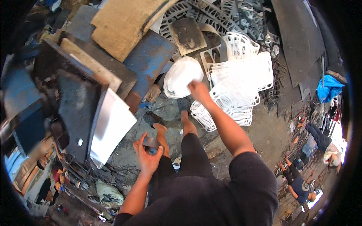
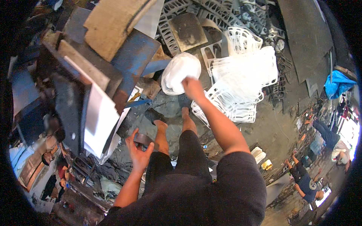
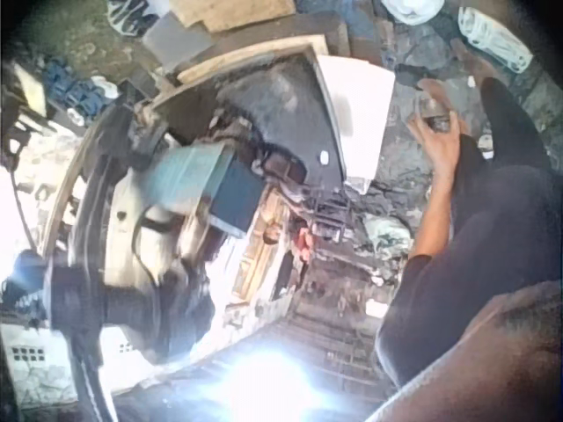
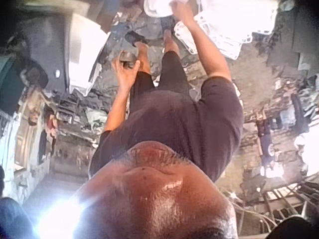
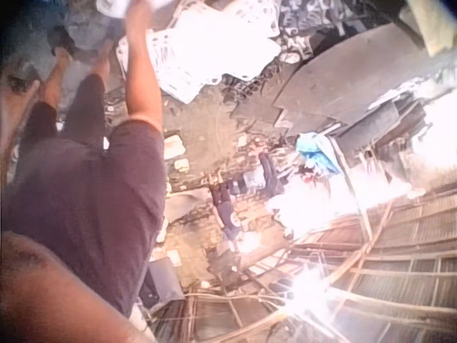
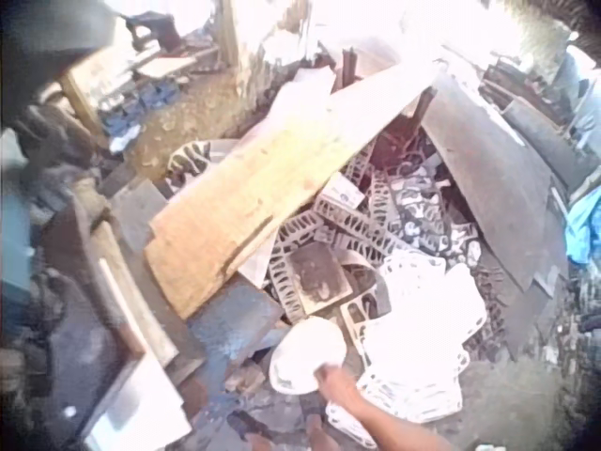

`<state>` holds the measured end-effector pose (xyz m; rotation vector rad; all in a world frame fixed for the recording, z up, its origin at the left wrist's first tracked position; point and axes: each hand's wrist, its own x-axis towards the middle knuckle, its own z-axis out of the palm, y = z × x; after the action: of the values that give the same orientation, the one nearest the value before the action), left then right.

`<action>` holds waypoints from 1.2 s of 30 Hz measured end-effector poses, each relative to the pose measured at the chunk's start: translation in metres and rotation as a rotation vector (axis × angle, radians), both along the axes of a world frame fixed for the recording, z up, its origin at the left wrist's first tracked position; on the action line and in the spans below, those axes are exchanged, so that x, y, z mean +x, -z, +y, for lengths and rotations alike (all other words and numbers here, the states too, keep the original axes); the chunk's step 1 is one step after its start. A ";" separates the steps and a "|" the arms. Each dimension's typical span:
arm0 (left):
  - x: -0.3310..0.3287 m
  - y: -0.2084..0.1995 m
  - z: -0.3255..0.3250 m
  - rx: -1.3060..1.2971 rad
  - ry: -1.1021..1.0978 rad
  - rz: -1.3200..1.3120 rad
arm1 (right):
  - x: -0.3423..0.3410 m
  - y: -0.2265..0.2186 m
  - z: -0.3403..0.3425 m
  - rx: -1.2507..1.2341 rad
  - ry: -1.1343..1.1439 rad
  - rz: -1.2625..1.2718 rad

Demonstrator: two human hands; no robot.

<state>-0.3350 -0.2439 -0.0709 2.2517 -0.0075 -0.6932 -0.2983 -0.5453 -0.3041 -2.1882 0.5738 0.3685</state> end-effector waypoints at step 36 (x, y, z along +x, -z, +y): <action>0.192 0.056 0.142 -0.661 -0.787 -0.194 | -0.078 -0.415 0.211 0.989 0.672 -0.195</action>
<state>-0.1426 -0.1016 -0.1267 1.4868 0.4610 -0.0197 -0.3765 -0.3340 0.1110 -0.9936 0.7618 0.0348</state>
